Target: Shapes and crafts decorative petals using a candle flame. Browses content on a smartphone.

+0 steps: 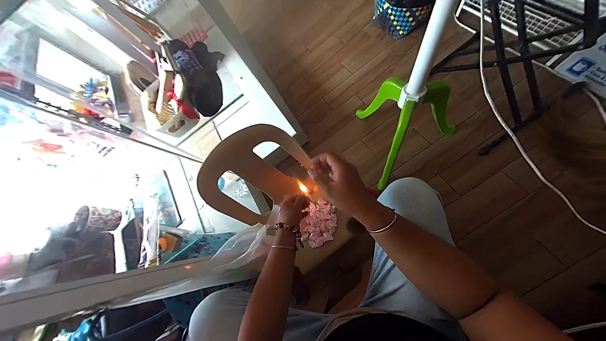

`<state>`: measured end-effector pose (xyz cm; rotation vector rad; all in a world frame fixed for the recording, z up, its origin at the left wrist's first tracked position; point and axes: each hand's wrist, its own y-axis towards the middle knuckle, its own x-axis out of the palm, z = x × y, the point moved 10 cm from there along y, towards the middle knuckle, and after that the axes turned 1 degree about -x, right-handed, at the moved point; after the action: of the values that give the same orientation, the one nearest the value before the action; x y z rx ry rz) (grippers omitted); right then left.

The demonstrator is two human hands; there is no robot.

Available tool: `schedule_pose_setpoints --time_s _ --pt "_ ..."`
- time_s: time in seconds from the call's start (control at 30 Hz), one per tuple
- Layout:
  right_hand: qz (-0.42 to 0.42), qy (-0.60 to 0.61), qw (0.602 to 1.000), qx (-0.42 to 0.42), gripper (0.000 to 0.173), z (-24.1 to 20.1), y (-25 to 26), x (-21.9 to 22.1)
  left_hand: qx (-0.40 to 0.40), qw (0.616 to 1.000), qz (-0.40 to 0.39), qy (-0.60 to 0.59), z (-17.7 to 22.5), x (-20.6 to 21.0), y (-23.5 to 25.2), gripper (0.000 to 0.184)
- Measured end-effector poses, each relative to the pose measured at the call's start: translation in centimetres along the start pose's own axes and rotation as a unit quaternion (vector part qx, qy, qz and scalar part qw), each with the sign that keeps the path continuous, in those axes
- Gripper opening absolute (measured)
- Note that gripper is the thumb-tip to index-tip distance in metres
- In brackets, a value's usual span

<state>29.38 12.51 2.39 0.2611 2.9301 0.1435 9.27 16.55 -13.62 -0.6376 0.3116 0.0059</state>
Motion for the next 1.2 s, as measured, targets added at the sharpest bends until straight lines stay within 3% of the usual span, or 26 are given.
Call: schedule_pose_setpoints --time_s 0.2,0.33,0.47,0.8,1.03,1.1,1.2 --pt "-0.166 0.056 0.982 0.074 0.026 1.9 -0.4 6.1 0.114 0.991 -0.022 -0.070 4.5 -4.6 -8.0 0.011" --pt "-0.218 0.131 0.964 0.073 0.025 1.4 -1.7 9.6 0.197 0.975 -0.017 -0.101 5.3 -6.9 -10.2 0.006" --pt "-0.200 0.175 0.961 0.071 0.021 0.8 -2.7 11.2 0.258 0.961 -0.009 -0.102 5.6 -7.7 -10.5 0.003" --pt "-0.179 0.202 0.961 0.066 0.013 0.8 -2.3 13.2 0.316 0.948 0.017 -0.029 6.2 -9.9 -11.4 0.004" --pt "-0.169 0.124 0.977 -0.027 0.008 -0.3 -2.7 13.4 0.297 0.954 0.024 0.045 5.8 -9.7 -11.8 0.014" --pt "-0.146 0.127 0.980 -0.038 0.012 -0.2 -2.7 13.0 0.299 0.954 0.021 0.029 5.9 -9.9 -11.7 0.014" --pt "-0.156 0.125 0.979 -0.044 0.035 -0.2 -2.5 12.5 0.306 0.952 0.018 0.011 5.9 -10.1 -11.6 0.013"
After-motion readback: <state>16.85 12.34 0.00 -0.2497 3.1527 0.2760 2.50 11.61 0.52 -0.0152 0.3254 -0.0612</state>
